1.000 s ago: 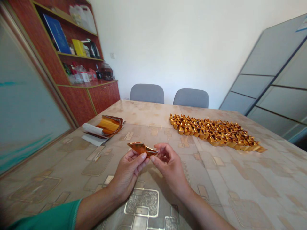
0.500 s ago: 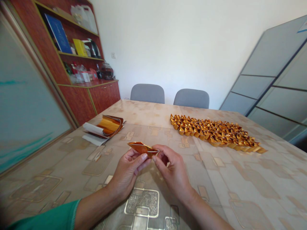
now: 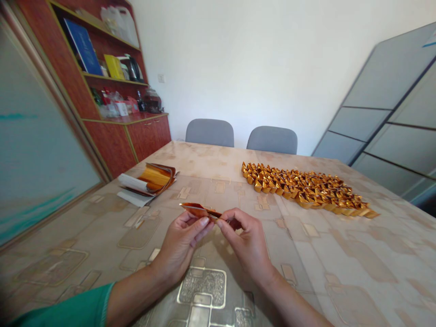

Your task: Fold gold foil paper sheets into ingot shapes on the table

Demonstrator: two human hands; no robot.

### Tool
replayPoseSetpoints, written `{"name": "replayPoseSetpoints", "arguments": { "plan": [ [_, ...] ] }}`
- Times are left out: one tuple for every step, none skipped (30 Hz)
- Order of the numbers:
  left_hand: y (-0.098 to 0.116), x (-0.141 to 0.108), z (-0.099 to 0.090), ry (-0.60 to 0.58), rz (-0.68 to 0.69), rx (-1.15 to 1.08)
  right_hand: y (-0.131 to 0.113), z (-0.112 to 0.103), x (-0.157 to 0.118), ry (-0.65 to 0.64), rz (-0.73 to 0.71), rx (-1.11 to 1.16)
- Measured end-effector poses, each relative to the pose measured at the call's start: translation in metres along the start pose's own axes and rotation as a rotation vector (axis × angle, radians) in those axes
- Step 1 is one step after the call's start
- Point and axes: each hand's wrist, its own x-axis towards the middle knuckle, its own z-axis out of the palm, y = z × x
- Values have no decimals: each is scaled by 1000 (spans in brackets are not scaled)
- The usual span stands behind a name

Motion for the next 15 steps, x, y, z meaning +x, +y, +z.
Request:
{"name": "replayPoseSetpoints", "arguments": {
  "plan": [
    [0, 0, 0, -7, 1, 9, 1, -1, 1, -3, 9, 6],
    [-1, 0, 0, -16, 1, 19, 2, -1, 2, -12, 13, 8],
    [-1, 0, -1, -25, -2, 27, 3, -2, 3, -25, 17, 6],
    [0, 0, -1, -32, -10, 34, 4, -3, 4, -41, 21, 2],
    [0, 0, -1, -34, -26, 39, 4, -4, 5, -56, 24, 0],
    [0, 1, -1, -33, -46, 43, 5, -5, 6, -66, 31, -2],
    [0, 1, -1, -29, -67, 46, 6, -6, 7, -70, 38, -2],
    [0, 1, -2, -22, -84, 51, 6, -6, 7, -69, 47, -1],
    [0, 1, -2, -16, -97, 58, 7, -5, 7, -65, 56, 0],
    [-1, 0, -2, -10, -103, 64, 7, -5, 7, -58, 67, 1],
    [-1, 0, -3, -4, -105, 69, 8, -4, 7, -51, 78, 1],
    [-2, 0, -3, 0, -104, 72, 8, -3, 7, -47, 87, 1],
    [-3, 0, -3, 4, -101, 74, 9, -2, 6, -45, 96, 0],
    [-3, 0, -3, 3, -94, 76, 9, -1, 5, -44, 102, -4],
    [-3, -1, -3, -3, -87, 79, 8, 0, 5, -39, 105, -9]
  ]
}}
